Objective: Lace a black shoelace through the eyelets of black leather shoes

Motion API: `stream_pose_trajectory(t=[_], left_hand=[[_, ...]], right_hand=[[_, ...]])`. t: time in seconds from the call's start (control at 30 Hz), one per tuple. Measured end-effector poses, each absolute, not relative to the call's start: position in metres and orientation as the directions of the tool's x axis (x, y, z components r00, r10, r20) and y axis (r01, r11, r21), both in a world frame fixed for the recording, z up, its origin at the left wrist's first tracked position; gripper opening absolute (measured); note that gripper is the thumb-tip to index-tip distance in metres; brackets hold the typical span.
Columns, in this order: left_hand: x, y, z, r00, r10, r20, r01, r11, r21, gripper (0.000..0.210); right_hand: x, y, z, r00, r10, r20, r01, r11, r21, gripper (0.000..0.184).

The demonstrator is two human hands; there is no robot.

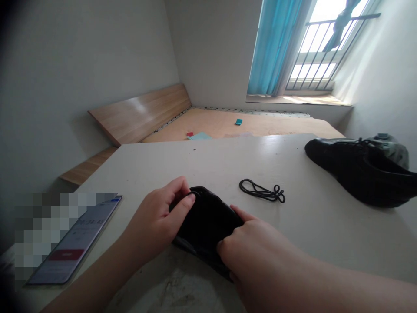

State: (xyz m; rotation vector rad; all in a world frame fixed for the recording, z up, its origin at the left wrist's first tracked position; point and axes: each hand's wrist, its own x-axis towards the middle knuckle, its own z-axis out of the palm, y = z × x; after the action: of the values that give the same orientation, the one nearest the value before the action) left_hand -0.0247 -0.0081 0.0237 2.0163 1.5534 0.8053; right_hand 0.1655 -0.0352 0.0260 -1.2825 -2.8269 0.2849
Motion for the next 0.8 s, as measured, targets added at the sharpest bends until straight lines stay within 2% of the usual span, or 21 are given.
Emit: stream_pose_trajectory(t=[0.1, 0.13, 0.23, 0.3, 0.37, 0.57, 0.7, 0.8], left_hand=[[-0.025, -0.008, 0.023, 0.190, 0.968, 0.162, 0.695, -0.250, 0.675, 0.020], [-0.025, -0.009, 0.023, 0.190, 0.969, 0.160, 0.695, -0.248, 0.675, 0.020], [-0.025, -0.009, 0.023, 0.192, 0.969, 0.153, 0.696, -0.244, 0.675, 0.020], [-0.025, -0.008, 0.023, 0.196, 0.969, 0.152, 0.698, -0.247, 0.672, 0.020], [-0.025, -0.008, 0.024, 0.197, 0.969, 0.151, 0.700, -0.247, 0.670, 0.019], [-0.025, -0.008, 0.024, 0.199, 0.969, 0.148, 0.700, -0.246, 0.671, 0.019], [-0.026, -0.010, 0.023, 0.198, 0.969, 0.149, 0.703, -0.246, 0.668, 0.019], [-0.027, -0.009, 0.023, 0.202, 0.966, 0.159, 0.695, -0.256, 0.672, 0.019]], right_hand=[[0.162, -0.032, 0.034, -0.608, 0.744, -0.277, 0.794, 0.574, -0.201, 0.014], [0.162, -0.031, 0.035, -0.599, 0.738, -0.312, 0.801, 0.560, -0.214, 0.014], [0.163, -0.031, 0.031, -0.628, 0.732, -0.266, 0.778, 0.580, -0.241, 0.021], [0.165, -0.031, 0.026, -0.652, 0.733, -0.194, 0.757, 0.614, -0.224, 0.031], [0.164, -0.031, 0.022, -0.670, 0.715, -0.197, 0.742, 0.642, -0.195, 0.033], [0.152, -0.025, 0.033, -0.601, 0.685, -0.411, 0.777, 0.621, -0.103, 0.029], [0.147, -0.025, 0.044, -0.485, 0.669, -0.563, 0.815, 0.580, -0.013, 0.023], [0.145, -0.027, 0.051, -0.428, 0.670, -0.607, 0.821, 0.569, 0.049, 0.019]])
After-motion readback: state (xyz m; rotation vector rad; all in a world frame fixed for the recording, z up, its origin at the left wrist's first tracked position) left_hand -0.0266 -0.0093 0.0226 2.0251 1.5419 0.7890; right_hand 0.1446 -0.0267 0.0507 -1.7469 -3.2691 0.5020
